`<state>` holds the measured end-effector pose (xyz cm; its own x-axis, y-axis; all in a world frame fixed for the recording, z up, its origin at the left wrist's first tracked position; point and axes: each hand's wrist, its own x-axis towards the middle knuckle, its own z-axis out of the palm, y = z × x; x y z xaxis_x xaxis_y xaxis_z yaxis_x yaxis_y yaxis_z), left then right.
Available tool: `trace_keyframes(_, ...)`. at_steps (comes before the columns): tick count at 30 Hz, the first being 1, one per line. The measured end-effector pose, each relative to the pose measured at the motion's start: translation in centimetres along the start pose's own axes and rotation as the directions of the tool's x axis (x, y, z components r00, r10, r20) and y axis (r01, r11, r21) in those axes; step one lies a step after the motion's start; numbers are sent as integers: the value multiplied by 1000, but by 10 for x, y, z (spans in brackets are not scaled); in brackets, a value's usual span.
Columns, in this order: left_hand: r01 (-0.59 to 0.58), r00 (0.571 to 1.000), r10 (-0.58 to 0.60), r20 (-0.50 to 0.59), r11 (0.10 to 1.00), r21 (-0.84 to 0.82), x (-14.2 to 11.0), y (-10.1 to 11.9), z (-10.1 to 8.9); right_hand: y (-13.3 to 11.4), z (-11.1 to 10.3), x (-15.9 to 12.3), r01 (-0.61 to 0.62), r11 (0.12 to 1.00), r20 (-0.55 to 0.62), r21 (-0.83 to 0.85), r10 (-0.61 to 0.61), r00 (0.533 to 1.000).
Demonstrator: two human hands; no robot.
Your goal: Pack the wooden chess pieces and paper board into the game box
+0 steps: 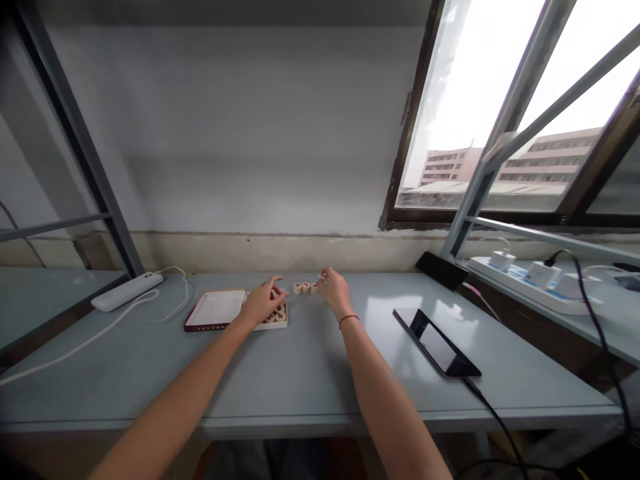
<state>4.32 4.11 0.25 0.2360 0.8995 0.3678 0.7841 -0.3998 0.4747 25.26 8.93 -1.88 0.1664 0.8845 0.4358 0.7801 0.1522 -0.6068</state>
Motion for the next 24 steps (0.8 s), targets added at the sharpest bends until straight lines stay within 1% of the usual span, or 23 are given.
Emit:
trace_keyframes(2,5,1000,-5,-1,1000,2,-1,0,-1,16,1,3,-20,993,38,-117,25,999)
trace_keyframes(4,10,1000,-10,-3,1000,8,-1,-1,-1,25,3,3,-41,979,94,-201,61,994)
trace_keyframes(6,19,1000,-19,-1,1000,11,-1,-3,-2,28,5,2,-57,965,133,-256,94,987)
trace_keyframes(8,21,1000,-21,2,1000,8,-1,-4,-2,27,6,1,-57,957,145,-283,101,984)
trace_keyframes(14,34,999,-33,25,999,-8,-1,-4,-4,29,8,3,-35,957,142,-289,79,987)
trace_keyframes(18,25,1000,-25,5,1000,9,0,-5,-8,28,9,1,-48,965,129,-259,83,988)
trace_keyframes(24,44,999,-43,-17,999,15,2,-11,-13,21,6,-3,-40,973,137,-227,73,988)
